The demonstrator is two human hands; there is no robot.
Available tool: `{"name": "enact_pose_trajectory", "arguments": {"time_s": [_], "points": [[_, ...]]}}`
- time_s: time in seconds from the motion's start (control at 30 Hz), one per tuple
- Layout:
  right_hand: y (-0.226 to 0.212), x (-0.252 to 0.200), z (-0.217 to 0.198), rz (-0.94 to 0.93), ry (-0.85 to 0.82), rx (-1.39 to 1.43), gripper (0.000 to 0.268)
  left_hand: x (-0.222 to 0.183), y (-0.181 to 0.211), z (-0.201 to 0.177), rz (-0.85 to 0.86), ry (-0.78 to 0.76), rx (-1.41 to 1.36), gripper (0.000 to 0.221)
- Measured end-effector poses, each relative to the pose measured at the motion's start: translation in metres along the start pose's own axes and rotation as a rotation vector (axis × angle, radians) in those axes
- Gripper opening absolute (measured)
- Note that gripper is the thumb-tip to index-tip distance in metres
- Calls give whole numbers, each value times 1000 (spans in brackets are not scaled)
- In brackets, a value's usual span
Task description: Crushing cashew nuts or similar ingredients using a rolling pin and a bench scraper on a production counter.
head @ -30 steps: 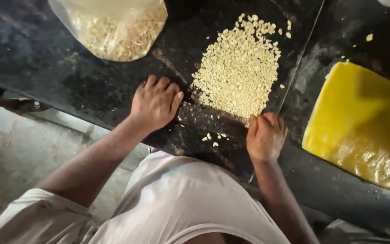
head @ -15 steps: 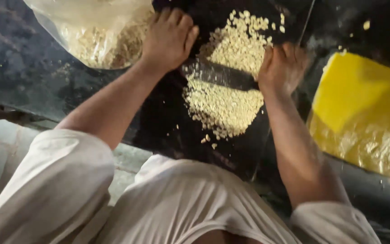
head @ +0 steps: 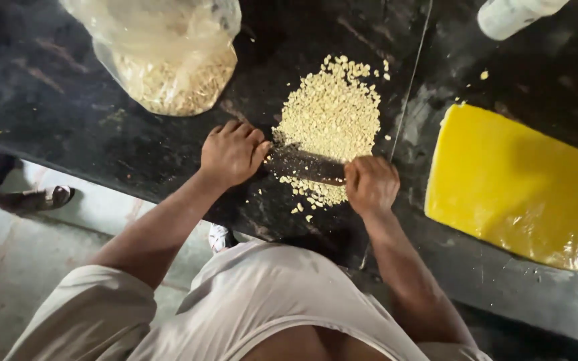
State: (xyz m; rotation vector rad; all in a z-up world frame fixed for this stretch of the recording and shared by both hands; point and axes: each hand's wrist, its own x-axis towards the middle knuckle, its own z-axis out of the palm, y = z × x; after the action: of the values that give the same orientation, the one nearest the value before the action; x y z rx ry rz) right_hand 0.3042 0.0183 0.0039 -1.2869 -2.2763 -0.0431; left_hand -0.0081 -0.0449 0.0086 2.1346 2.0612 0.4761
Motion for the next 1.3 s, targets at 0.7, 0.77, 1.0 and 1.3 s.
{"name": "enact_pose_trajectory", "arguments": {"time_s": [0.7, 0.77, 1.0, 1.3], "points": [[56, -15, -3, 863, -75, 634, 80, -55, 72, 28, 15, -25, -4, 103], [62, -14, 6, 854, -22, 762, 77, -16, 77, 18, -43, -78, -9, 104], [54, -21, 5, 762, 86, 926, 72, 96, 77, 24, -118, -179, -95, 92], [58, -31, 11, 775, 59, 852, 66, 237, 30, 102, 118, -91, -275, 73]]}}
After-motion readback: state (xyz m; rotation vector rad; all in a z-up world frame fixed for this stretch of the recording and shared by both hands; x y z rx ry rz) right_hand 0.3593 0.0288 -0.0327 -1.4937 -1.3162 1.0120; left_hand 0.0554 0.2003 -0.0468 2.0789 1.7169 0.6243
